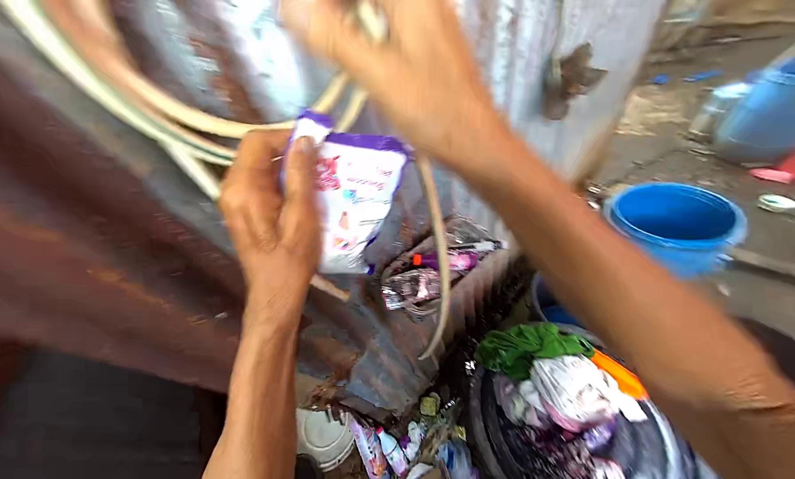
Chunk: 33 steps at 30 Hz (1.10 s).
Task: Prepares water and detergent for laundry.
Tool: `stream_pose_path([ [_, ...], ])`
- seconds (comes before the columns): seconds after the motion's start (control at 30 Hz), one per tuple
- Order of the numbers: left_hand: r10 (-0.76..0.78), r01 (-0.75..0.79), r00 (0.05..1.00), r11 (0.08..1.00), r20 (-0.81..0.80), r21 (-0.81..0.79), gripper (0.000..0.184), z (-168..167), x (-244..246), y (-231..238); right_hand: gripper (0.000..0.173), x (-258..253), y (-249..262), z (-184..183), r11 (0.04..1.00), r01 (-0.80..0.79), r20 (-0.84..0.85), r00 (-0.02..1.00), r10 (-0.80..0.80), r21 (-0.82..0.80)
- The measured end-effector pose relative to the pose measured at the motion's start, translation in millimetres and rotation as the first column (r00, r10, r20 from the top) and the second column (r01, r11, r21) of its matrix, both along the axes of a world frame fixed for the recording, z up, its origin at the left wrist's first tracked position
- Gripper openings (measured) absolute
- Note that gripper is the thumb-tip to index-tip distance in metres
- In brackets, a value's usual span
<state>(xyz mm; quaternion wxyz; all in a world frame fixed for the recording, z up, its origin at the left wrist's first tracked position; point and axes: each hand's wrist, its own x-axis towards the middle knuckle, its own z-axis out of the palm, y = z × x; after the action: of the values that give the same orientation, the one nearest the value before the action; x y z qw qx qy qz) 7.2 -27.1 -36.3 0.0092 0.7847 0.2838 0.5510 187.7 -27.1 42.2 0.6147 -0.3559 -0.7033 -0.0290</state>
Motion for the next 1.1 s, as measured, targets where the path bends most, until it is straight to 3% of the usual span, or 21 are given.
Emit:
stream_pose_path([
  [0.07,-0.034,0.035,0.999,0.999,0.022,-0.030,0.025,-24.7,19.7,-12.8,0.050,20.7,-38.0,-78.7,0.923,-0.276,-0.342,0.923,0.177,-0.267],
  [0.13,-0.049,0.050,0.999,0.999,0.015,-0.022,0.029,-57.4,49.4,-23.0,0.045,37.7,-70.0,-148.4,0.772,-0.533,-0.684,0.706,0.181,-0.346],
  [0.2,-0.079,0.080,0.996,0.996,0.030,-0.041,0.031,-97.6,84.8,-34.2,0.054,55.0,-92.2,-204.9,0.662,-0.682,-0.810,0.555,0.191,-0.311],
  [0.3,-0.129,0.143,0.984,0.983,0.121,-0.113,0.030,-149.9,138.9,-53.8,0.058,77.7,-130.3,-263.1,0.674,-0.714,-0.835,0.478,0.271,-0.190],
  [0.37,-0.170,0.204,0.963,0.967,0.209,-0.151,0.025,-173.8,172.8,-66.2,0.055,98.5,-156.2,-290.9,0.739,-0.662,-0.858,0.445,0.257,-0.122],
  [0.43,-0.251,0.311,0.931,0.927,0.265,-0.212,0.022,-190.4,206.4,-86.0,0.040,119.0,-180.5,-304.0,0.853,-0.487,-0.874,0.480,0.082,-0.188],
  [0.5,-0.370,0.431,0.896,0.857,0.244,-0.281,0.020,-206.1,238.8,-108.1,0.028,138.4,-199.4,-311.4,0.923,-0.264,-0.881,0.453,-0.137,-0.279],
  [0.6,-0.552,0.535,0.828,0.728,0.097,-0.428,0.019,-220.4,277.4,-132.2,0.019,184.2,-232.6,-331.0,0.922,-0.077,-0.829,0.472,-0.301,-0.378],
  [0.7,-0.672,0.480,0.728,0.639,-0.133,-0.601,0.025,-219.6,303.1,-145.4,0.012,233.2,-276.5,-355.0,0.878,0.061,-0.673,0.618,-0.407,-0.475],
  [0.77,-0.709,0.418,0.684,0.577,-0.175,-0.702,0.036,-232.0,309.0,-149.6,0.012,263.5,-306.8,-375.0,0.840,0.116,-0.590,0.661,-0.464,-0.531],
  [0.83,-0.621,0.333,0.774,0.568,-0.127,-0.753,0.046,-273.7,290.5,-146.9,0.012,294.0,-336.7,-402.2,0.797,0.103,-0.587,0.621,-0.519,-0.595],
  [0.87,-0.504,0.264,0.859,0.581,-0.086,-0.770,0.046,-307.0,269.9,-145.8,0.014,308.2,-352.3,-419.2,0.768,0.052,-0.610,0.575,-0.546,-0.638],
  [0.93,-0.131,0.050,0.991,0.598,-0.036,-0.800,0.045,-384.4,217.8,-154.3,0.022,335.1,-381.7,-458.4,0.667,-0.069,-0.608,0.491,-0.624,-0.742],
  [0.97,0.064,-0.091,0.996,0.562,-0.066,-0.822,0.046,-421.3,190.5,-163.7,0.027,345.4,-392.9,-480.4,0.600,-0.128,-0.583,0.464,-0.667,-0.789],
  [1.03,0.329,-0.316,0.925,0.383,-0.192,-0.868,0.052,-485.2,146.6,-182.6,0.033,361.7,-402.8,-524.8,0.468,-0.227,-0.518,0.447,-0.729,-0.854],
  [1.1,0.361,-0.396,0.879,0.192,-0.311,-0.898,0.055,-523.6,128.7,-201.5,0.034,371.2,-399.8,-558.5,0.337,-0.306,-0.448,0.456,-0.769,-0.890],
])
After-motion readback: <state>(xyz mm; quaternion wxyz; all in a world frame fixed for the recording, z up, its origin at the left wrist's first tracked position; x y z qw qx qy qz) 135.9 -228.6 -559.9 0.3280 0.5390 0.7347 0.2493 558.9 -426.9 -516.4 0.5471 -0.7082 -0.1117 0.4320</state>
